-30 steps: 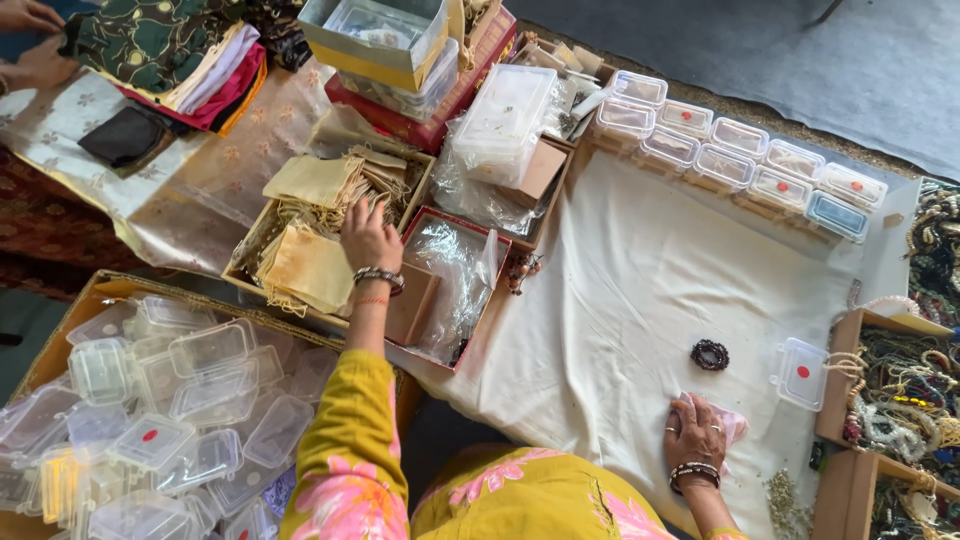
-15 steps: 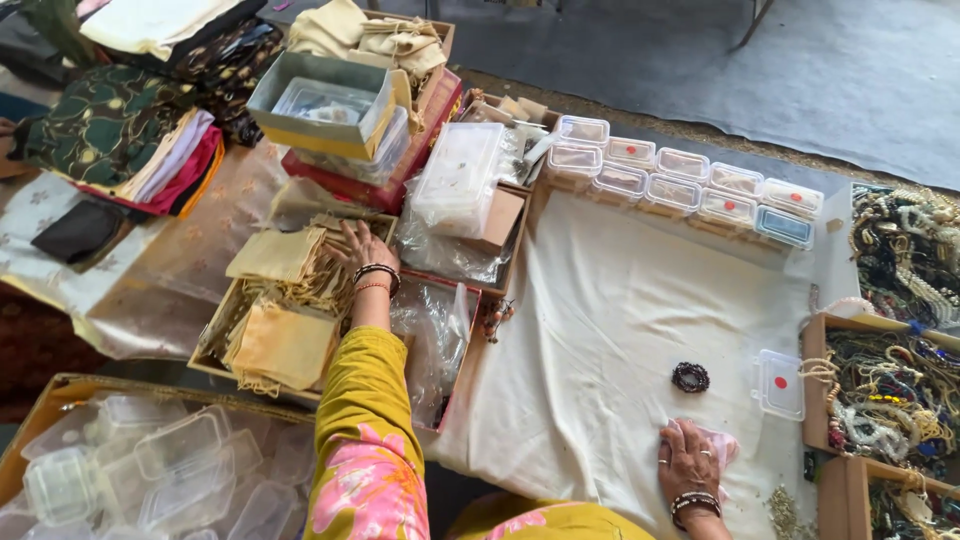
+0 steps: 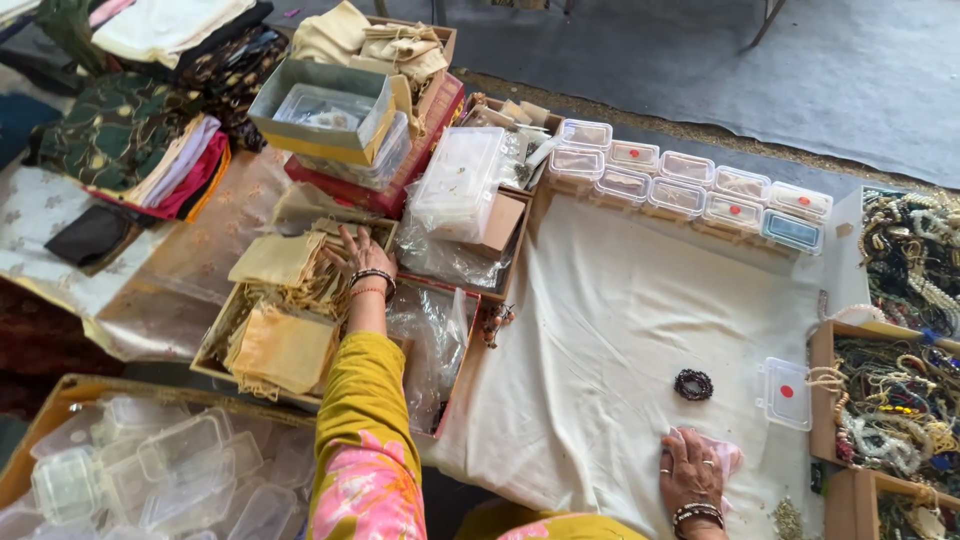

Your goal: Organizing and packing various necklaces, beads, and bracelets into small bags and containers.

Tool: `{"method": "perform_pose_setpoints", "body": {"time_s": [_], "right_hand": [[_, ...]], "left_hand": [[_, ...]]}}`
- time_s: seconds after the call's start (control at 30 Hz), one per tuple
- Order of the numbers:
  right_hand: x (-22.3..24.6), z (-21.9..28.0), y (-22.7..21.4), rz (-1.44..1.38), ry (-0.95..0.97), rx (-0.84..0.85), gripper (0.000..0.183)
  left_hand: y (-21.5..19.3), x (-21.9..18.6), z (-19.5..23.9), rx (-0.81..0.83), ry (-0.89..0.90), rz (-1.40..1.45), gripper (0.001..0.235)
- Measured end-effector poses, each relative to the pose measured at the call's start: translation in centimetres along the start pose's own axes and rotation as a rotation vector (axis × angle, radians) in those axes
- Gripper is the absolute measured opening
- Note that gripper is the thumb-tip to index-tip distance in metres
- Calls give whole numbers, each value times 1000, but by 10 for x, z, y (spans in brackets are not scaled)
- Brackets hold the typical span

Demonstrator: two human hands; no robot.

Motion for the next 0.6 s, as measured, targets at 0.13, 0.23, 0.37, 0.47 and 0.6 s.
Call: {"method": "perform_pose_setpoints", "body": {"time_s": [0.13,0.23,0.37,0.47,0.6], "right_hand": [[3,-1,-3,5,14,-14,24],[5,-3,-5,17,10,0,25],[5,1,-10,-64,-55,-61,25],[9,-1,-14,-81,-49,-78,24],[11,-1,-18,-119,-68,-109,21]], "left_hand": [[-9,-7,11,78,-6,-26,54],[0,-4,1,122,-49,-91,57],[4,2,2,-156,-4,64,78],[-15,-4,44,-396,91,232,80],[0,-41,148,-711,634,646,68]]}}
Point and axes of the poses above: each hand's wrist, its own z-axis away from the middle knuckle, its own y-axis out of the palm, x = y × z, the point moved 3 cm from there along -z, towards the middle knuckle, and after that the axes turned 10 degrees about x, right-handed, at the moved point
